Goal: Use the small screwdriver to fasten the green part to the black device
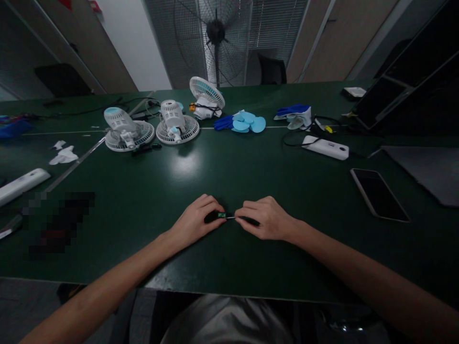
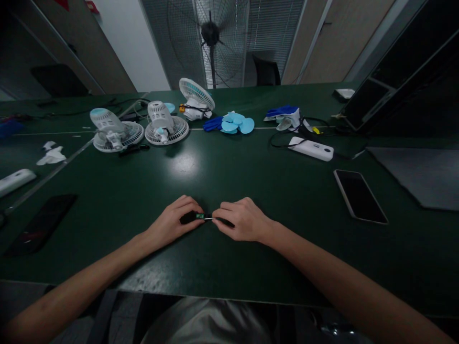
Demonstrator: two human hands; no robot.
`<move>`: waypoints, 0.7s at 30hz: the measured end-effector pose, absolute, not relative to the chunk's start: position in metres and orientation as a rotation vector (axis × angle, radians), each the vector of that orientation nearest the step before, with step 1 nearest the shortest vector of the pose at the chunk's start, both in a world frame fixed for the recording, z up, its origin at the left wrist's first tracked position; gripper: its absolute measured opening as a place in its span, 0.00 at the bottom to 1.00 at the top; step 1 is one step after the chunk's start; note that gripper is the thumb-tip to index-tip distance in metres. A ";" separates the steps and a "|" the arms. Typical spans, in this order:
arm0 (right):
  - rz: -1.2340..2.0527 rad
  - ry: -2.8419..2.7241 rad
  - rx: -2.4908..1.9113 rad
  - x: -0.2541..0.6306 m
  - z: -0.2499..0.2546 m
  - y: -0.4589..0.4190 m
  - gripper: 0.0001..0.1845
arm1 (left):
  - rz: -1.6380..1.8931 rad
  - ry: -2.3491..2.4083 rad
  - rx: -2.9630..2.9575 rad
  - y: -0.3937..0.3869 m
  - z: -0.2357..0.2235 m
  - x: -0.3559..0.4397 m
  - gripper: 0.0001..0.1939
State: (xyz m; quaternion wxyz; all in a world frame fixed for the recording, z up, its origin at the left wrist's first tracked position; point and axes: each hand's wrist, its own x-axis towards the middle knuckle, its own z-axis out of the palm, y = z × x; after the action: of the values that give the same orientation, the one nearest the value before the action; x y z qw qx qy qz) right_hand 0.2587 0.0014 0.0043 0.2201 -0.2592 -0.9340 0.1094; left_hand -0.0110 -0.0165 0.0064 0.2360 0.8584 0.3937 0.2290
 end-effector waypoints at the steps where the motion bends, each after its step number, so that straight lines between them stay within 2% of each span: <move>1: 0.293 -2.591 -0.715 0.259 0.004 0.001 0.11 | 0.625 1.082 2.358 -0.016 0.007 -0.011 0.07; 21: 0.260 -2.600 -0.769 0.255 0.003 0.001 0.11 | 0.605 1.104 2.327 -0.015 0.008 -0.010 0.06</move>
State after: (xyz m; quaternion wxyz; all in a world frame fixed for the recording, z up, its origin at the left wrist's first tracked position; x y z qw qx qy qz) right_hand 0.2555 0.0010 0.0029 0.2075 -0.2763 -0.9337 0.0935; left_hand -0.0104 -0.0147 0.0079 0.2452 0.8527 0.4044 0.2218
